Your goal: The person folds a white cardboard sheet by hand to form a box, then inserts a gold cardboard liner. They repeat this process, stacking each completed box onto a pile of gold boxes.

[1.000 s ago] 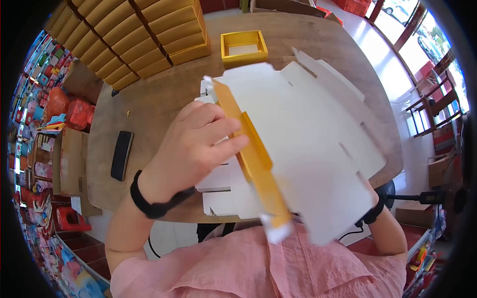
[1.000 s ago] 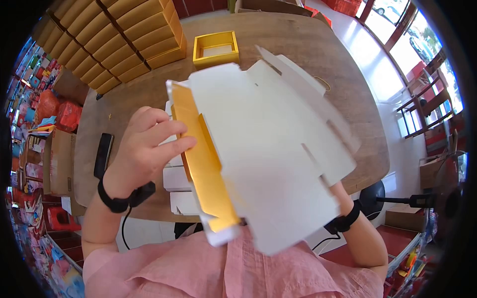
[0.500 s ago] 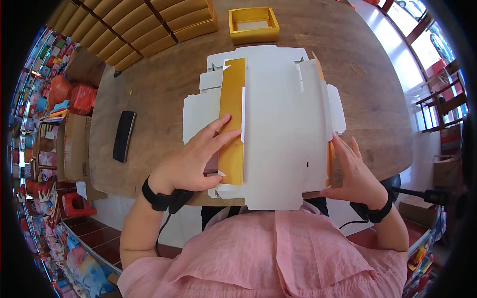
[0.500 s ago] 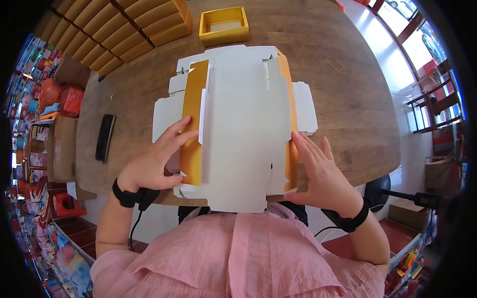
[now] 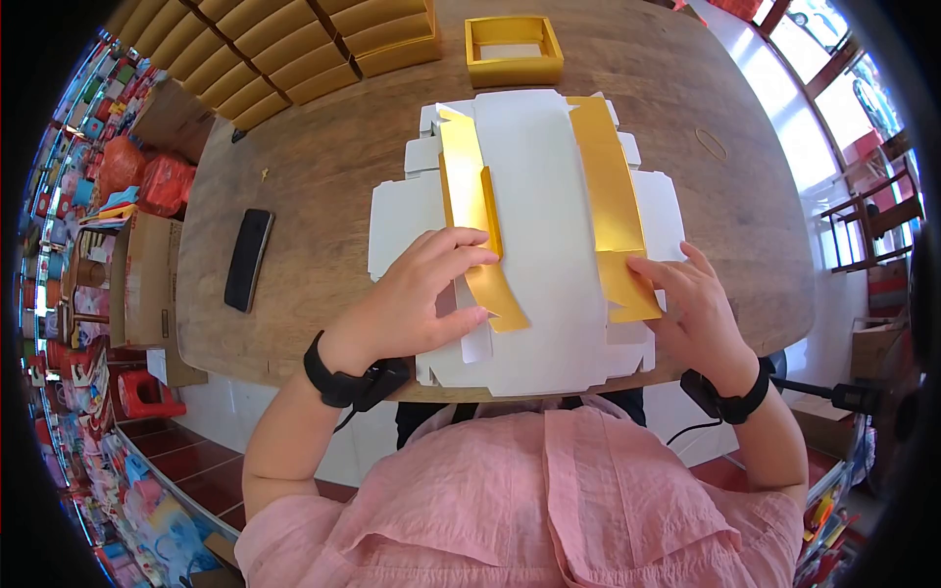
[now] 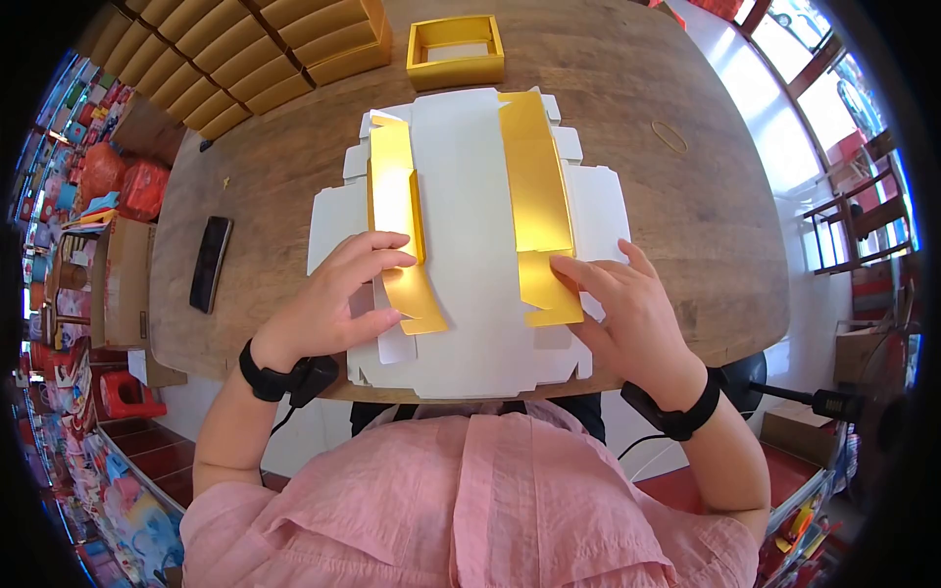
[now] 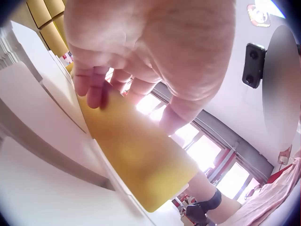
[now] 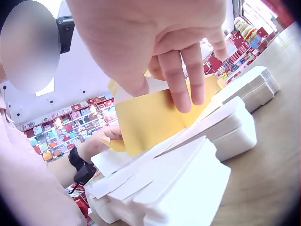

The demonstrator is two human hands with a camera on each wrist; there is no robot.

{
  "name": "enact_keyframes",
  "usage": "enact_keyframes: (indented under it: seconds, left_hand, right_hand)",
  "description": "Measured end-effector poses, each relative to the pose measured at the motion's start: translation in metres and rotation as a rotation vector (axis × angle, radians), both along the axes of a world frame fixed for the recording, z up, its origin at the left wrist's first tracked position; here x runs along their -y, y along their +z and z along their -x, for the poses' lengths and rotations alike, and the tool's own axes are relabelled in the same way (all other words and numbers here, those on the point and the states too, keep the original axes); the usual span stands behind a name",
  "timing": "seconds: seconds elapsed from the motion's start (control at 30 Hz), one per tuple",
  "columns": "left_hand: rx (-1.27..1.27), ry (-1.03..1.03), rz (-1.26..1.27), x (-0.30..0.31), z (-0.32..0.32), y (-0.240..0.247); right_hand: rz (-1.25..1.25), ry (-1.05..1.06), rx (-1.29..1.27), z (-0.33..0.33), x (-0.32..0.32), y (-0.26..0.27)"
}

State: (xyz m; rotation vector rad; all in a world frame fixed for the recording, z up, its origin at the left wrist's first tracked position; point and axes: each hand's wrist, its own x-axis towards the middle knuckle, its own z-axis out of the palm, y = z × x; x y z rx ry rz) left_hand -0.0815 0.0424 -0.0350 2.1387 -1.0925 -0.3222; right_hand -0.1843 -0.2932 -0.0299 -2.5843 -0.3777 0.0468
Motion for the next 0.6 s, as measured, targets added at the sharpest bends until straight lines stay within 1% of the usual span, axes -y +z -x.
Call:
enact_keyframes:
  seconds: [0.07,0.17,0.23,0.27,0.3,0.37,0.4,0.47,0.5,0.57,0.6]
  left_hand:
    - [0.003,0.012,0.029,0.005,-0.004,0.001]
    - [0.073,-0.007,-0.009,0.014,-0.01,-0.001]
    - [0.115,-0.018,0.017,0.023,-0.012,-0.002]
    - [0.12,-0.016,0.021,0.027,-0.012,-0.001]
    - [0.143,-0.038,0.036,0.031,-0.011,0.002]
    - [0.168,-0.056,0.052,0.036,-0.011,0.008]
    - [0.177,-0.057,0.041,0.038,-0.01,0.012]
    - [0.187,-0.053,0.031,0.04,-0.009,0.016]
    - [0.196,-0.041,0.015,0.04,-0.009,0.017]
    - [0.222,-0.016,-0.042,0.041,-0.008,0.018]
    - [0.221,-0.016,-0.041,0.041,-0.008,0.018]
  right_hand:
    - [-0.014,-0.006,0.006,-0.007,-0.001,0.002]
    - [0.037,0.017,-0.001,-0.023,-0.006,0.009]
    - [-0.154,0.147,0.299,-0.039,-0.018,0.011]
    - [-0.118,0.193,0.3,-0.047,-0.021,0.012]
    - [-0.115,0.195,0.303,-0.05,-0.025,0.016]
    - [0.048,0.259,0.15,-0.053,-0.032,0.026]
    - [0.049,0.263,0.151,-0.055,-0.035,0.029]
    - [0.3,0.395,0.088,-0.057,-0.039,0.035]
    - [0.301,0.398,0.089,-0.058,-0.041,0.037]
    - [0.473,0.39,-0.038,-0.059,-0.047,0.04]
    - [0.473,0.39,-0.04,-0.059,-0.047,0.04]
